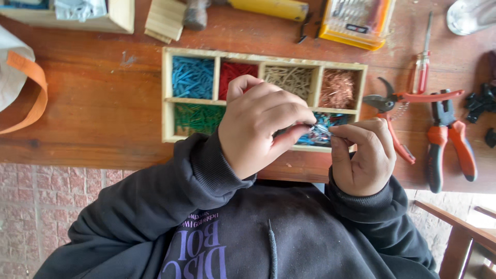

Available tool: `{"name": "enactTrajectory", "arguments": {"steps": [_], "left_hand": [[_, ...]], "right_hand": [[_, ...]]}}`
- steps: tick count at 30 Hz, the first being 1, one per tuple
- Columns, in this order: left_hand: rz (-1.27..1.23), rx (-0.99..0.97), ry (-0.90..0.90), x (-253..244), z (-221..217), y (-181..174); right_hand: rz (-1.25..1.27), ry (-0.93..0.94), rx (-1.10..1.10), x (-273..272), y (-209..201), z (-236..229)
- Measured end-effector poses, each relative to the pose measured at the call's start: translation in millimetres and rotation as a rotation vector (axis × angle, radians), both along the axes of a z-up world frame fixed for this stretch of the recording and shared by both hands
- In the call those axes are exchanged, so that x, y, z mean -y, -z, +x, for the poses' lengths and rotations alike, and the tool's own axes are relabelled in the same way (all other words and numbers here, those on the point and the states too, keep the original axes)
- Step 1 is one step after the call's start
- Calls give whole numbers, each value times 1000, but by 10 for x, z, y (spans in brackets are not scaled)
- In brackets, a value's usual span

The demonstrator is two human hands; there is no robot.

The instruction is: The person selects small metal pins and copper wire from a compartmentalized wooden box. They use pliers to cut and bend the wire, then wrap it around the pins to form small components. The process is repeated multiple times with different pins and wire lengths.

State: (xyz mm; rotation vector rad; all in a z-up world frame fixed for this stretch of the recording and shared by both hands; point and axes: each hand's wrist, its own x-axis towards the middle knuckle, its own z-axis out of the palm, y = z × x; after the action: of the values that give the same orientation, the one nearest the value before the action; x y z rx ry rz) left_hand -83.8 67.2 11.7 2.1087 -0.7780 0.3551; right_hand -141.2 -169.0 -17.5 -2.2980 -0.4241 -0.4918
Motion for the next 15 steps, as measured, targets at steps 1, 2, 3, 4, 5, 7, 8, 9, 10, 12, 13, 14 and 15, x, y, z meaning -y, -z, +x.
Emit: {"name": "enactTrajectory", "arguments": {"steps": [1, 2, 3, 4, 5, 7, 8, 9, 10, 12, 13, 14, 15], "left_hand": [[6, 4, 9, 111, 46, -10], [35, 10, -6, 226, 99, -21], [64, 16, -21, 344, 155, -28], [68, 22, -14, 444, 205, -38], [73, 26, -31, 539, 256, -41], [89, 21, -48, 670, 325, -22], [119, 13, -61, 724, 359, 0], [150, 4, -74, 770, 392, 25], [156, -1, -71, 797, 415, 51], [193, 38, -62, 825, 453, 106], [199, 34, -58, 836, 464, 116], [222, 63, -64, 838, 476, 123], [244, 92, -69, 831, 486, 128]], "right_hand": [[6, 9, 4, 81, 14, 21], [8, 39, 17, 163, 29, 43], [9, 69, 29, 248, 46, 69], [13, 76, 34, 342, 57, 100], [15, 77, 41, 430, 74, 132], [27, 78, 37, 561, 118, 181], [41, 84, 27, 620, 139, 206], [54, 90, 17, 672, 164, 230], [60, 94, 12, 709, 159, 254], [-6, 19, -4, 760, 152, 294], [-1, 22, -9, 766, 140, 305], [21, -23, -14, 762, 127, 320], [42, -68, -19, 750, 112, 332]]}}
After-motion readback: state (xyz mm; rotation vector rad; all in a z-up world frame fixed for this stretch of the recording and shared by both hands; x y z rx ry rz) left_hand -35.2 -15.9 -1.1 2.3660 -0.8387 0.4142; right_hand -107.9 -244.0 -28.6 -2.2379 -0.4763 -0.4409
